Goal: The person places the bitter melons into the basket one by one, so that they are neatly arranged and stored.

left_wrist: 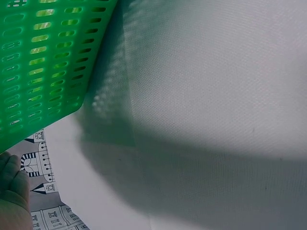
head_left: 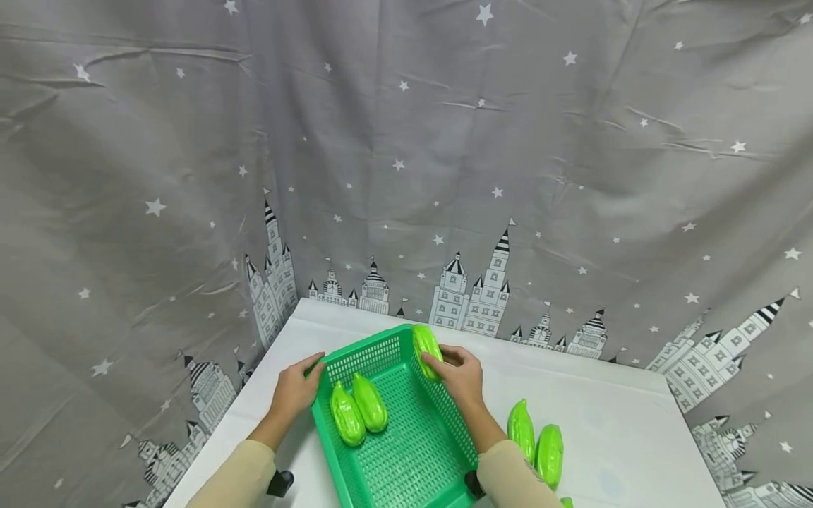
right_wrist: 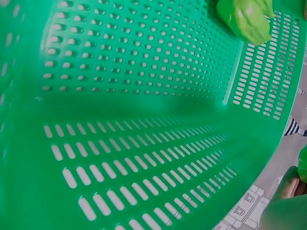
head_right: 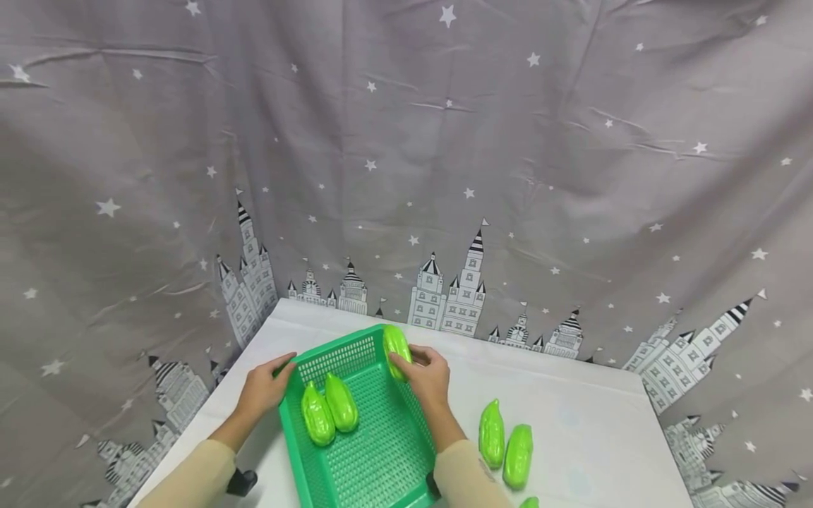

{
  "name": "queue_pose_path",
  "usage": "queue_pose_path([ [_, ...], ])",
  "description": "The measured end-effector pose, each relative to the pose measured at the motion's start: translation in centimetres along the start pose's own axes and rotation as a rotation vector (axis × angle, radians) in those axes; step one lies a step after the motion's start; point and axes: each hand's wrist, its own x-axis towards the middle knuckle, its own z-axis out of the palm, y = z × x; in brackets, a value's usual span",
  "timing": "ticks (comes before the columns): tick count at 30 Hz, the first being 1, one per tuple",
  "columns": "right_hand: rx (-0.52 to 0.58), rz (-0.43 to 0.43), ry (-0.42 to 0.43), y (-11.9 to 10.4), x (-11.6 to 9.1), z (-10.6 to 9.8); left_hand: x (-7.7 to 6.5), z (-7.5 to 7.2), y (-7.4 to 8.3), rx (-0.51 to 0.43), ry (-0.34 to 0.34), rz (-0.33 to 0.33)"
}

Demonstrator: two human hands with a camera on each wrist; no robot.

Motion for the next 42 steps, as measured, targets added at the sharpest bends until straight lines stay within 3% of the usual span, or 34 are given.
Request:
queue_pose_path([
  [21,-0.071,0.064,-0.097,0.9,-0.7,3.4,0.2,0.3,-0.3,-0.023,0.008,0.004],
  [42,-0.188,0.090,-0.152,3.1,-1.3,4.9,-0.1,0.2,0.0,-0.036,0.016,-0.020],
])
